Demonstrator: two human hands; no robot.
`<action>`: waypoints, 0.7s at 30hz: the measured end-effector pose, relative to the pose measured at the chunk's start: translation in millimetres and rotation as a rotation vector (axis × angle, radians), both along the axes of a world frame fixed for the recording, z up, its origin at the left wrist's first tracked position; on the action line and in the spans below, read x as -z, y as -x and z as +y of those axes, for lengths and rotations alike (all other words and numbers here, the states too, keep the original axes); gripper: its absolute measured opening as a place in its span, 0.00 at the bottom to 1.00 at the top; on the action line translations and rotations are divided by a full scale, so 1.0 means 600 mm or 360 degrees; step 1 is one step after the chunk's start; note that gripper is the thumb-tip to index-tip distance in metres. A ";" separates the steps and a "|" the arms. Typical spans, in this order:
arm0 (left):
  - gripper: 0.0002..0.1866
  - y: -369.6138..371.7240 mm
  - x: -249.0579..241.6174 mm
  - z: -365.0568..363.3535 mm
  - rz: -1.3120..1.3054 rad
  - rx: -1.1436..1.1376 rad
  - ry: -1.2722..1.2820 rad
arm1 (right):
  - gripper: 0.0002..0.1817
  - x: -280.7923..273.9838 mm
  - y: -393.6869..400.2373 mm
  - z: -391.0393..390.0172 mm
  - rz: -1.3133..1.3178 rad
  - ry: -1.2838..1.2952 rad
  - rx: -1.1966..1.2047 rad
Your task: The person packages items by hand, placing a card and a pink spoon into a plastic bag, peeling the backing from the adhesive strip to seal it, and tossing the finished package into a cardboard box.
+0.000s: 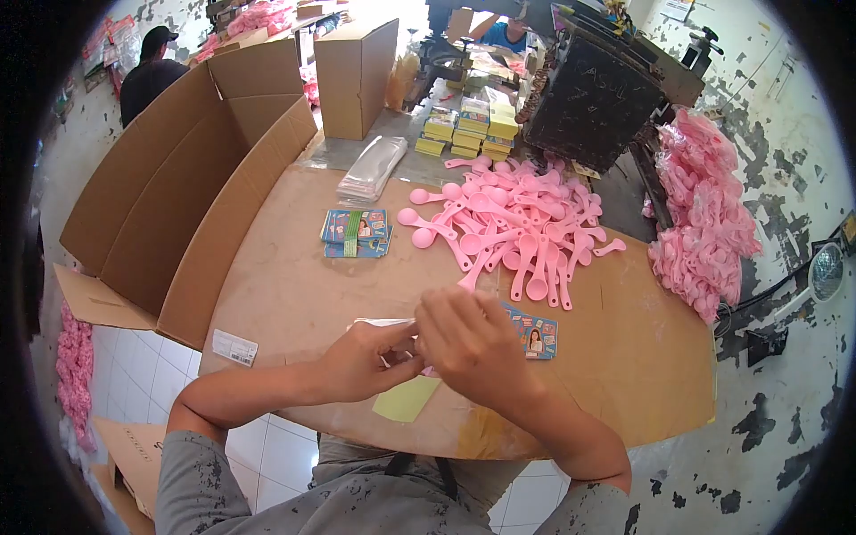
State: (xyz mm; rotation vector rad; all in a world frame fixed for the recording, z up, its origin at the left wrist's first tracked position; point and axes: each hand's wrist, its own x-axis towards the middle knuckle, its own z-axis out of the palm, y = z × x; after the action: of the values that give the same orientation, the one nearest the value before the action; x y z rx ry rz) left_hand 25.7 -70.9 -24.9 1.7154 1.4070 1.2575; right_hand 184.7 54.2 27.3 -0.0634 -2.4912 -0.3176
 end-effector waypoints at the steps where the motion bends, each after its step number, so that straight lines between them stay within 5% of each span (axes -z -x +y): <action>1: 0.23 0.001 -0.004 0.001 -0.0030 0.0037 0.0056 | 0.09 -0.002 0.001 0.005 0.0030 0.0142 0.0056; 5: 0.23 0.005 0.000 0.004 -0.0345 0.0123 0.0237 | 0.03 -0.022 -0.029 0.054 0.0314 0.0982 0.0127; 7: 0.24 0.002 0.005 0.009 -0.0593 0.0138 0.0318 | 0.03 -0.044 -0.101 0.087 0.0030 0.2019 0.0020; 9: 0.24 0.004 0.006 0.012 -0.0823 0.0151 0.0426 | 0.04 -0.051 -0.215 0.134 -0.0054 0.2386 -0.0129; 11: 0.24 0.009 0.005 0.015 -0.0912 0.0190 0.0428 | 0.02 -0.019 -0.330 0.213 0.0336 0.2692 -0.0615; 13: 0.24 0.011 0.005 0.017 -0.0946 0.0215 0.0434 | 0.12 0.009 -0.413 0.288 0.0698 0.2840 -0.0941; 15: 0.25 0.010 0.006 0.019 -0.0922 0.0220 0.0440 | 0.19 0.072 -0.505 0.331 0.0135 0.0977 0.0723; 17: 0.24 0.008 0.006 0.023 -0.0854 0.0175 0.0417 | 0.25 0.079 -0.520 0.328 0.0017 0.0262 0.1454; 19: 0.23 0.006 0.007 0.027 -0.0847 0.0138 0.0381 | 0.27 0.040 -0.473 0.271 0.0353 0.0920 0.1524; 21: 0.21 0.002 0.013 0.027 -0.0901 0.0112 0.0347 | 0.25 0.023 -0.433 0.239 0.0186 0.0818 0.1410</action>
State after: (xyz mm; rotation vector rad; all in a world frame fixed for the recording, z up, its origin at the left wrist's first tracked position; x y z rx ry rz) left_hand 24.6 -54.5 -32.4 1.1291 1.0847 1.3542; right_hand 444.7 197.3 13.6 -1.3592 -2.2218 -0.0076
